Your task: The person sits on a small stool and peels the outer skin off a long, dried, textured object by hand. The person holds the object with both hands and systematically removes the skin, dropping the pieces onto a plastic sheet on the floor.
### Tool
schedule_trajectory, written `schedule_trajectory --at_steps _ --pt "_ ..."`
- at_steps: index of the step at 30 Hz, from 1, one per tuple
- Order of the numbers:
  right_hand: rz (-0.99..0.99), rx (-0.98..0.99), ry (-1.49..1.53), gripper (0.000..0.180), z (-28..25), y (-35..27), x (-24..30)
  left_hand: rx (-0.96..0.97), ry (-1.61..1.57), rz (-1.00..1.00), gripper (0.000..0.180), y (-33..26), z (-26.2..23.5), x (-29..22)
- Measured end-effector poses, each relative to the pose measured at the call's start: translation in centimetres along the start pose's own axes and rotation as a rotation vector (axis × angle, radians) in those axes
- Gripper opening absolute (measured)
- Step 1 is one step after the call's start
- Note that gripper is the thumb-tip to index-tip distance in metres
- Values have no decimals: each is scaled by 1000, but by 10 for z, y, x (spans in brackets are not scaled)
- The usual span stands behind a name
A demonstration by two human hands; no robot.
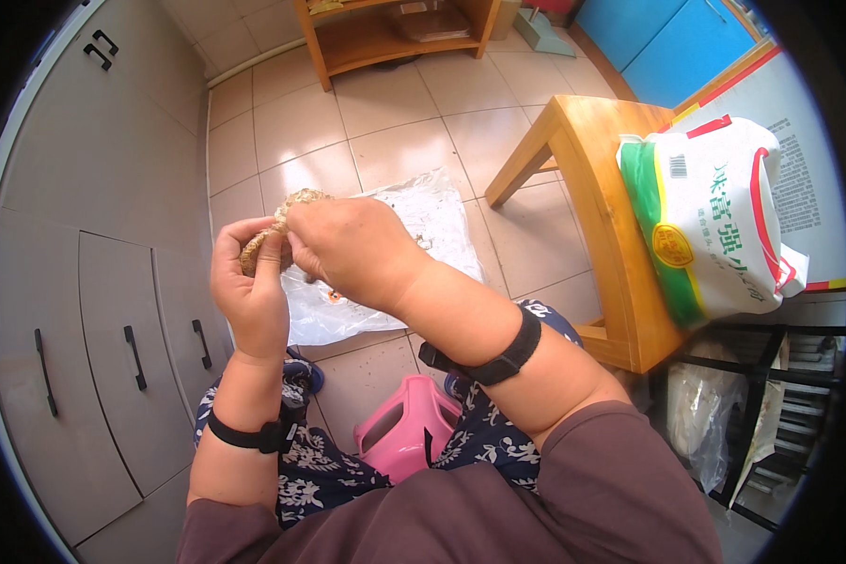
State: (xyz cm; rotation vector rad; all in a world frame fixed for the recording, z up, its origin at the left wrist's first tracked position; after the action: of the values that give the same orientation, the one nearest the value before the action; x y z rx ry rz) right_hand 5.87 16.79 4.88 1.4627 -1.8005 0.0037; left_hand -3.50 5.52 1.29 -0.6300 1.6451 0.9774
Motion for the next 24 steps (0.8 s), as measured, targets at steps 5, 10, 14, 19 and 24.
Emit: schedule_trajectory --at_steps 5,10,14,19,24 --pt "152 -31 260 21 -3 -4 -11 57 27 76 16 0 7 -12" --pt "208 -17 398 23 1 -4 -11 100 -98 -24 15 3 9 -11" --pt "190 -49 451 23 0 -5 -5 48 -201 -104 10 -1 5 -8" --pt "177 -73 466 22 -3 -4 -2 -12 -322 -192 8 -1 1 -2" --pt "198 -82 549 18 -1 -5 -6 -2 -272 -157 9 3 -1 0"
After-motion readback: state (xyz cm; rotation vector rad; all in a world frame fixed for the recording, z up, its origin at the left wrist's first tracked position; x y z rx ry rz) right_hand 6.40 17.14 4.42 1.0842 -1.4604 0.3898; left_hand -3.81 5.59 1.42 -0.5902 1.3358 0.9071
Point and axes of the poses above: each hand's wrist, its own y-axis towards the middle knuckle, its own z-axis out of the palm, x = y × z, the point moved 9 cm from there along y, towards the middle knuckle, and after that the axes turned 3 degrees about -y, right-handed, at the moved point
